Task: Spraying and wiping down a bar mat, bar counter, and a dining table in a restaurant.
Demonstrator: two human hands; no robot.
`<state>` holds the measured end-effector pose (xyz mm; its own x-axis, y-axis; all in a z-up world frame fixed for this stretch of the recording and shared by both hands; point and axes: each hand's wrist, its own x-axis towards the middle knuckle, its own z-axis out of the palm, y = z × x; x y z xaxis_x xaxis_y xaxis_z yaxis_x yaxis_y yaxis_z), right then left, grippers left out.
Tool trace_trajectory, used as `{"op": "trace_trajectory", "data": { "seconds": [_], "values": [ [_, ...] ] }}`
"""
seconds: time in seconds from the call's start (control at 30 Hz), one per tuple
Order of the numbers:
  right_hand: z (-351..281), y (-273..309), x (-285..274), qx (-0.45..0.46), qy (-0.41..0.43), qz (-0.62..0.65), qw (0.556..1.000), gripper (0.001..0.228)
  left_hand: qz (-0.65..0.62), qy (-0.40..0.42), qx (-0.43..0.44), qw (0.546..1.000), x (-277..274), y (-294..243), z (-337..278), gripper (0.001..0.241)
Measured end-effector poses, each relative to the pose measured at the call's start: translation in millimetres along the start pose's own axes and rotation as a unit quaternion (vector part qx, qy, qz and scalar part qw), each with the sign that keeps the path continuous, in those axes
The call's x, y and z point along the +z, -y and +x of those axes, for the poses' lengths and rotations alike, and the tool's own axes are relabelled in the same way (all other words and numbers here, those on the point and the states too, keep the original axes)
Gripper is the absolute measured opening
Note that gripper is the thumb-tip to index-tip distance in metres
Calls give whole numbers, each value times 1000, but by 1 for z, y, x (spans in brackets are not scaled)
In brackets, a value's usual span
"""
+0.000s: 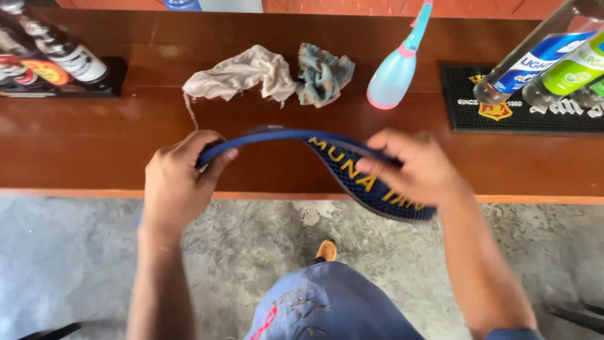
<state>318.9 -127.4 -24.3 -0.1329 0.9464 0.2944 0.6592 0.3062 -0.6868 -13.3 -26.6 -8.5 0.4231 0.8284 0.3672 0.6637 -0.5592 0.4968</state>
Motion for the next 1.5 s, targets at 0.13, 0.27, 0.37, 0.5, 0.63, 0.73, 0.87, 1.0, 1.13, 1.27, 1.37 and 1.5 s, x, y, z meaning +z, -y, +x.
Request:
{"op": "trace_trajectory", "data": {
  "seconds": [0.13, 0.27, 0.37, 0.5, 0.63, 0.73, 0.87, 1.0, 1.13, 1.27, 1.37, 1.5],
  "values": [
    [-34, 72, 72, -63, -89, -141, 984, 19, 13, -322, 108, 940, 26, 5, -51, 24],
    [-73, 104, 162, -122, -174, -113, 971, 25, -206, -461, -166, 847, 79, 33, -128, 79],
    [-111, 100, 225, -135, -140, -88, 977, 28, -498, -400, -183, 747, 82, 22, -166, 72],
    [-146, 102, 275, -85, -23, 18, 996, 24, -897, -198, -117, 378, 84, 16, -198, 67],
    [-154, 102, 268, -101, 55, 29, 993, 37, -881, -73, -326, 335, 80, 21, -237, 122],
    [-159, 71, 255, 35, 106, 144, 983, 46, -901, -53, -215, 374, 60, -1, -231, 119],
    [-133, 35, 211, -35, -131, 103, 985, 29, -789, -159, -465, 369, 61, -26, -226, 92],
    [-105, -6, 152, 45, -208, 116, 970, 28, -758, -151, -510, 378, 78, -43, -219, 85],
    [-64, -43, 90, 17, -267, 74, 961, 33, -801, -111, -420, 412, 106, -26, -199, 85],
    [-38, -95, 48, 8, -313, 56, 948, 55, -860, -47, -271, 429, 154, -33, -202, 86],
    [-11, -142, 25, 0, -308, 53, 950, 71, -867, -40, -216, 448, 165, -49, -191, 87],
    [41, -197, 10, -28, -277, 81, 957, 97, -860, -92, -213, 454, 173, -62, -173, 86]
  ]
}}
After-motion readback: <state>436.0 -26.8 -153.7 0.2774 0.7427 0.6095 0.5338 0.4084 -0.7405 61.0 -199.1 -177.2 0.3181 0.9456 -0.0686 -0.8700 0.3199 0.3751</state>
